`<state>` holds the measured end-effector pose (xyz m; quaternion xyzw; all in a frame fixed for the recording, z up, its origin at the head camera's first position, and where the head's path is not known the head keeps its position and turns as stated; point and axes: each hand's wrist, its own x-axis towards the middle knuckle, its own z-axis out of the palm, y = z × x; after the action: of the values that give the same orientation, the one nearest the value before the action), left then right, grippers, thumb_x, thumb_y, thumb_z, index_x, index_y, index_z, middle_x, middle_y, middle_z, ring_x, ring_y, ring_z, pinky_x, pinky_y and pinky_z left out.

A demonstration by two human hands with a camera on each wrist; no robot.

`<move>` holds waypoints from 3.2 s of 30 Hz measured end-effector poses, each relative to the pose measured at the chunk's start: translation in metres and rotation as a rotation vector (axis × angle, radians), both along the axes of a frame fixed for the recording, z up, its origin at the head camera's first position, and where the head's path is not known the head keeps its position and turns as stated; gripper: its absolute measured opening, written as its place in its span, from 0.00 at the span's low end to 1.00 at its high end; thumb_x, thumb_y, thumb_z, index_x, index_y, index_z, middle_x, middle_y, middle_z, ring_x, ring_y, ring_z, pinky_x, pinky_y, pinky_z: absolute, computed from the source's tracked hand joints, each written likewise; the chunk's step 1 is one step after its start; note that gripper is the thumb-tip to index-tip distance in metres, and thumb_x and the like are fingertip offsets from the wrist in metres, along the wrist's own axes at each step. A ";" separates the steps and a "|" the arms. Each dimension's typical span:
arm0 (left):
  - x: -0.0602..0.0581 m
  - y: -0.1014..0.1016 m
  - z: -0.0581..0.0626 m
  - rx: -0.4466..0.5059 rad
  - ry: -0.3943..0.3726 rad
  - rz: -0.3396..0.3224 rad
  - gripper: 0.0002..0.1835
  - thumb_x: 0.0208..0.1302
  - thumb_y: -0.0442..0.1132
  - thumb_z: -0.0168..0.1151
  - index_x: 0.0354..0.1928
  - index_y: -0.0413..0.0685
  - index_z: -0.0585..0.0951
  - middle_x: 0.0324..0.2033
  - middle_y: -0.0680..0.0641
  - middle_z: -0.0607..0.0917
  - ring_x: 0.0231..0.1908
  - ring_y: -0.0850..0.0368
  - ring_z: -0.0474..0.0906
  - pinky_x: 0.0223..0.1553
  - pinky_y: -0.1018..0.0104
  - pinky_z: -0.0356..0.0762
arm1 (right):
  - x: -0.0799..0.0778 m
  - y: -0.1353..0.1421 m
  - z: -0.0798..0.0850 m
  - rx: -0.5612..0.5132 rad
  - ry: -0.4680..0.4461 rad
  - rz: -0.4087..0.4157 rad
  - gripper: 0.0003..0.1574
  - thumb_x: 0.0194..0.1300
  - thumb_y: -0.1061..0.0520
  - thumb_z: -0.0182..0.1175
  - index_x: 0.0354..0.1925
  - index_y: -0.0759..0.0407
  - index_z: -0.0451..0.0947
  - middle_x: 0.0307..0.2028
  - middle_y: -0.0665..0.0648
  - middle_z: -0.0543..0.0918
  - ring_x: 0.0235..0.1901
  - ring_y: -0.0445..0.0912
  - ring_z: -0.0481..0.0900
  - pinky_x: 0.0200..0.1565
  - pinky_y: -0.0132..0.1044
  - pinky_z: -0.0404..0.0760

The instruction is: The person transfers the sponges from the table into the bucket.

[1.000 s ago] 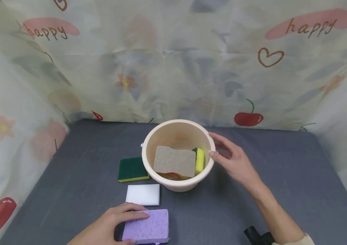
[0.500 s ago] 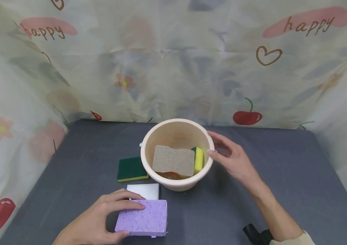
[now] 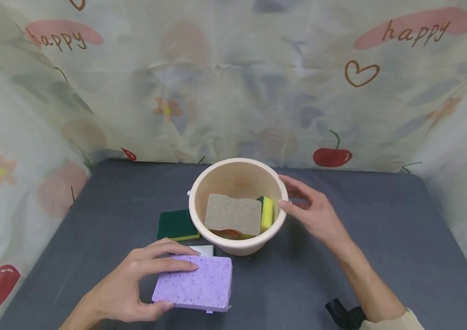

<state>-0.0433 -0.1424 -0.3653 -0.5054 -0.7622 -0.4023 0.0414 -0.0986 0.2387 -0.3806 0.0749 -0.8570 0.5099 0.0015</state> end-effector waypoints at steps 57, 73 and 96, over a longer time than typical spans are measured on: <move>-0.127 0.043 0.028 0.155 -0.048 0.229 0.21 0.52 0.43 0.79 0.50 0.54 0.88 0.54 0.54 0.84 0.54 0.60 0.80 0.49 0.62 0.79 | -0.002 0.004 0.006 -0.017 -0.032 0.021 0.37 0.67 0.48 0.66 0.72 0.40 0.67 0.60 0.51 0.77 0.56 0.44 0.75 0.48 0.27 0.79; -0.145 0.062 0.024 0.192 -0.125 0.158 0.19 0.54 0.39 0.77 0.49 0.49 0.88 0.52 0.52 0.84 0.55 0.59 0.78 0.57 0.59 0.74 | -0.004 0.004 0.004 0.002 -0.023 0.018 0.37 0.68 0.47 0.64 0.72 0.42 0.66 0.60 0.52 0.77 0.57 0.46 0.74 0.49 0.26 0.78; -0.146 0.071 0.007 0.190 -0.109 0.185 0.16 0.57 0.42 0.75 0.47 0.47 0.88 0.51 0.52 0.86 0.56 0.59 0.79 0.60 0.60 0.73 | -0.002 0.003 -0.001 -0.007 -0.016 0.008 0.36 0.69 0.50 0.64 0.73 0.43 0.66 0.60 0.54 0.77 0.58 0.48 0.75 0.48 0.27 0.79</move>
<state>-0.1892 -0.0715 -0.3584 -0.4042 -0.7652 -0.4938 0.0847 -0.1009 0.2421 -0.3814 0.0744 -0.8548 0.5135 -0.0074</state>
